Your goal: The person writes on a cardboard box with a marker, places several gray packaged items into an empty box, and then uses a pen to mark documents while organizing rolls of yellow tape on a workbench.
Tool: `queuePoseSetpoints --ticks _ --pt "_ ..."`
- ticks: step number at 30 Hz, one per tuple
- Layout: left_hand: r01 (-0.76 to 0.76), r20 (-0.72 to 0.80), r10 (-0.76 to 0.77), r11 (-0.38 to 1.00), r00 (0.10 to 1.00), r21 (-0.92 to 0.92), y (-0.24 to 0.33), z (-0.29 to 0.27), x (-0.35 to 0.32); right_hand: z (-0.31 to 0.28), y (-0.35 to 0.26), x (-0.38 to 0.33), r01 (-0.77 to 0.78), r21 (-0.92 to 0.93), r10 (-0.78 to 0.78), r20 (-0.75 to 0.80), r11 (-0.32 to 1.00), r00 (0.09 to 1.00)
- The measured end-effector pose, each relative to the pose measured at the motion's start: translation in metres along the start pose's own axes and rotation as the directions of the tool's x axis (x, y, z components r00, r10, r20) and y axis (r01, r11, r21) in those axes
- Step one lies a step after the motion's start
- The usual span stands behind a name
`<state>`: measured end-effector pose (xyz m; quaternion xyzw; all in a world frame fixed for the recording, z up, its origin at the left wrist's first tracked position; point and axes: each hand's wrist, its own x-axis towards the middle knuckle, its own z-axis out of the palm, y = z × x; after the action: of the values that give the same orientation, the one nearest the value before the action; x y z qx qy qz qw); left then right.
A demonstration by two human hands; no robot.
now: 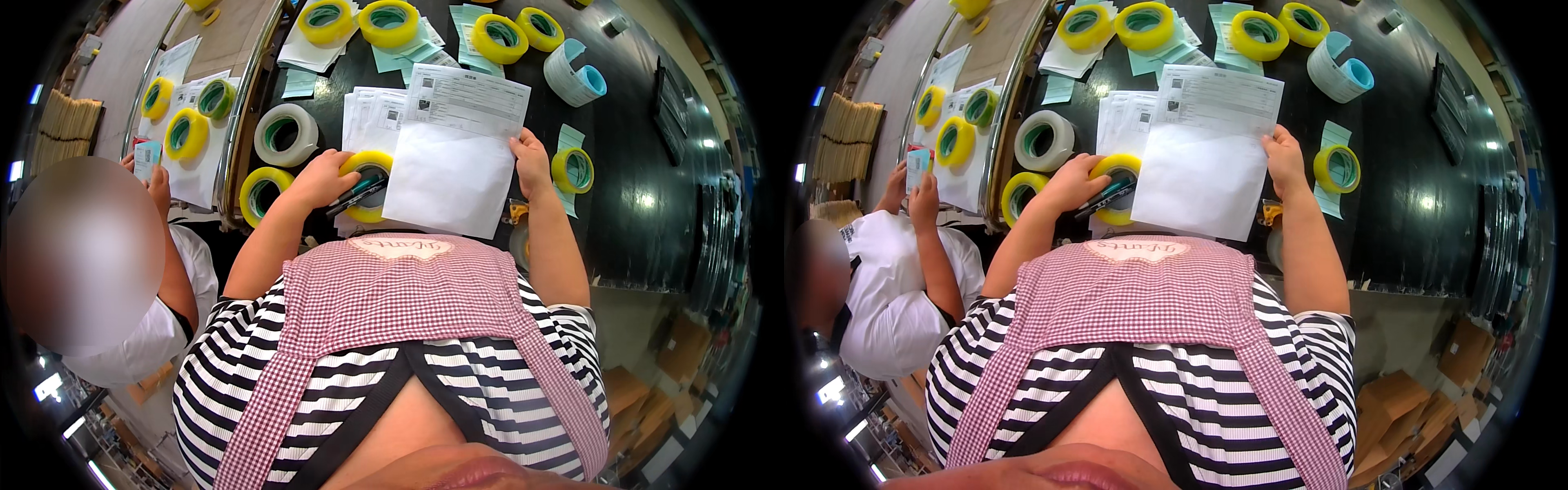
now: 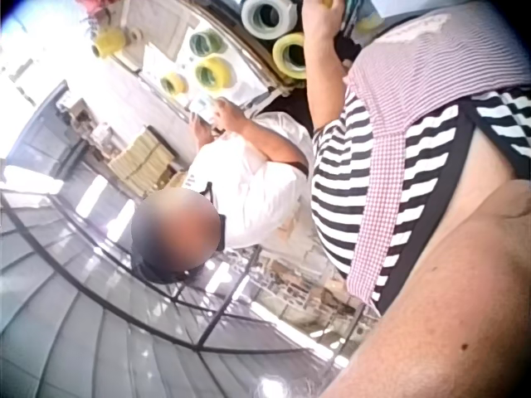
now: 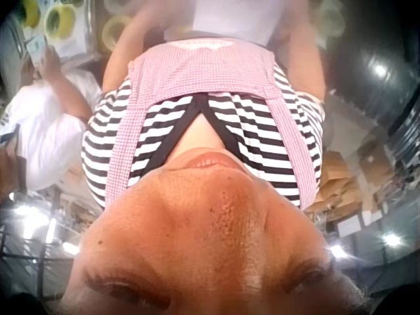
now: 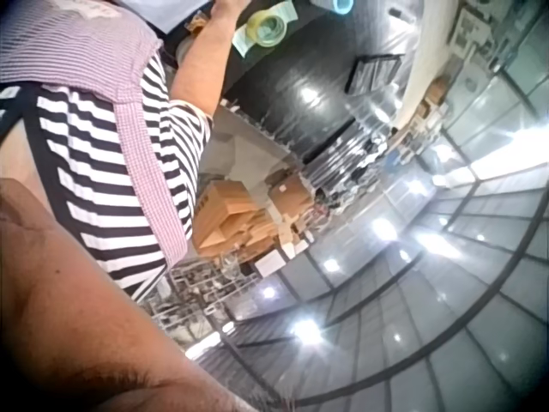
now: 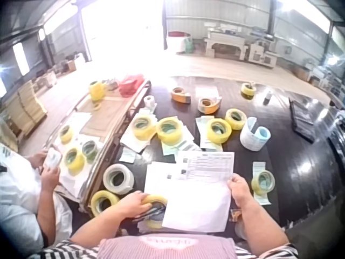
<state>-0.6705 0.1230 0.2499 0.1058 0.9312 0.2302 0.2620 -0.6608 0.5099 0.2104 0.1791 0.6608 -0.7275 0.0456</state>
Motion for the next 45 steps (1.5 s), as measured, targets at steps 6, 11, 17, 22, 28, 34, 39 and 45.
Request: queuePoseSetpoints --ticks 6,11,17,22,28,34,39,45 --pt "-0.022 -0.048 0.021 1.000 0.999 -0.016 -0.019 0.009 -0.011 -0.023 0.000 0.015 0.103 -0.139 -0.105 0.000 0.985 0.995" --pt "-0.020 -0.089 0.012 0.995 0.996 -0.100 -0.025 0.011 -0.013 -0.020 -0.029 0.017 0.199 -0.204 -0.185 0.086 0.959 0.979" --pt "-0.034 -0.065 0.023 0.985 0.998 -0.171 -0.025 0.006 -0.012 0.004 -0.024 0.010 0.195 -0.279 -0.130 0.235 0.940 0.963" --pt "-0.011 -0.063 -0.002 0.978 0.998 -0.209 -0.029 0.006 -0.013 0.035 0.002 0.003 0.113 -0.264 -0.059 0.203 0.958 0.977" --pt "-0.019 -0.072 0.009 0.990 0.997 -0.140 -0.016 0.001 -0.006 0.055 0.027 0.001 0.209 -0.481 -0.137 0.182 0.852 0.974" --pt "-0.065 -0.053 0.058 0.987 0.997 -0.148 -0.009 0.014 0.001 0.074 0.034 -0.011 0.166 -0.484 -0.062 0.224 0.859 0.973" --pt "-0.056 -0.022 0.054 0.991 0.998 -0.122 0.005 0.017 0.001 0.073 0.041 -0.013 0.116 -0.397 -0.046 0.181 0.911 0.982" --pt "-0.046 -0.056 0.039 0.989 0.998 -0.139 0.006 0.019 -0.003 0.072 0.047 -0.008 0.085 -0.358 -0.025 0.168 0.930 0.985"
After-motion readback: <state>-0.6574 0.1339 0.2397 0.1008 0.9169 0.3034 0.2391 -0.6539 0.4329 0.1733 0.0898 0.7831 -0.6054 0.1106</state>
